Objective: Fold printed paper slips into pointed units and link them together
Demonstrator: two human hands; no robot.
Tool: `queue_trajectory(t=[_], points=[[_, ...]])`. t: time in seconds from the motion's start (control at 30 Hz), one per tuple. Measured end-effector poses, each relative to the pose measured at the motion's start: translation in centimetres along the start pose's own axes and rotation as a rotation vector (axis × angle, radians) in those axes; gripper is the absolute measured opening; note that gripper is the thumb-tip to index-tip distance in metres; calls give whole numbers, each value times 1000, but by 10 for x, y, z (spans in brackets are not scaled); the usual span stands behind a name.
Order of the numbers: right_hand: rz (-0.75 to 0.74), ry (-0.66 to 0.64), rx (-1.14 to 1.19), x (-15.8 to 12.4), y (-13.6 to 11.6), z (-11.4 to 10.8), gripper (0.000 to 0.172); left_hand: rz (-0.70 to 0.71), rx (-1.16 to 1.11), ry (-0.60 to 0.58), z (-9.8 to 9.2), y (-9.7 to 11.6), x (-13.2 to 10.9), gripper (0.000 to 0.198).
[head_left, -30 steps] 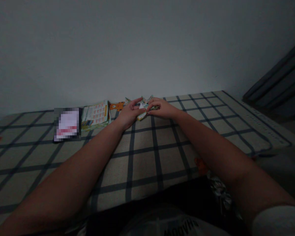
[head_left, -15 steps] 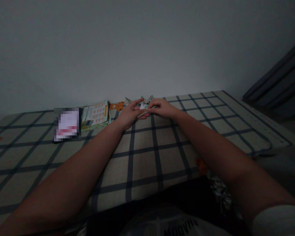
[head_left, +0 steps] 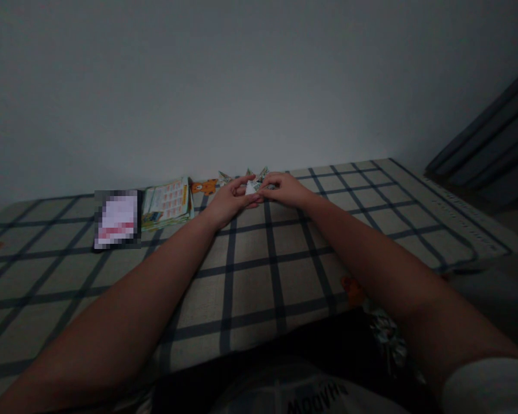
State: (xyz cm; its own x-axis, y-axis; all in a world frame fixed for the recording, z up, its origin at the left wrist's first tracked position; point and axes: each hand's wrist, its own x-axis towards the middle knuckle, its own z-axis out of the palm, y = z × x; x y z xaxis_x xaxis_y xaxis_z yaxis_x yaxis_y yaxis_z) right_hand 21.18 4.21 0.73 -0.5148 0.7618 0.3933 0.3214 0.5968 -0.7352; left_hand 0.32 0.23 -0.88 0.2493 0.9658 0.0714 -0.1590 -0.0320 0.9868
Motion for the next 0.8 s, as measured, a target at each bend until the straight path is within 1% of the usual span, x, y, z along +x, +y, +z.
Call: queue_trajectory(t=[0.1,0.13,0.23,0.27,0.3,0.4,0.43,0.47,0.6,0.7,0.8], points=[[15,30,53,0,2,3,11,2,-8,10,-2,-3,3,66],[26,47,97,0,3,4,16,6,-18,11,-3,-3,3,64],[92,76,264,0,7,4,36,21,-55,22,-3,-4,3,61],[126,72,302,1,8,3,38,25,-62,31,-2,-4,3,60],[160,67,323,1,9,3,35,26,-65,43,-2,-3,3,60],[222,36,311,2,8,1,17,25,-56,65,-1,-2,2,58],[228,31,297,2,6,0,15,23,-52,63,-1,-1,2,56],[229,27,280,2,4,0,17,22,-49,60,-1,-1,2,55],[242,79,252,-1,-8,1,23,45,-37,37,-3,-5,6,51],[245,70,235,-3,-16,2,30,56,6,27,-5,-10,9,43],[238,56,257,-4,-22,1,32,47,21,11,-5,-10,8,42]])
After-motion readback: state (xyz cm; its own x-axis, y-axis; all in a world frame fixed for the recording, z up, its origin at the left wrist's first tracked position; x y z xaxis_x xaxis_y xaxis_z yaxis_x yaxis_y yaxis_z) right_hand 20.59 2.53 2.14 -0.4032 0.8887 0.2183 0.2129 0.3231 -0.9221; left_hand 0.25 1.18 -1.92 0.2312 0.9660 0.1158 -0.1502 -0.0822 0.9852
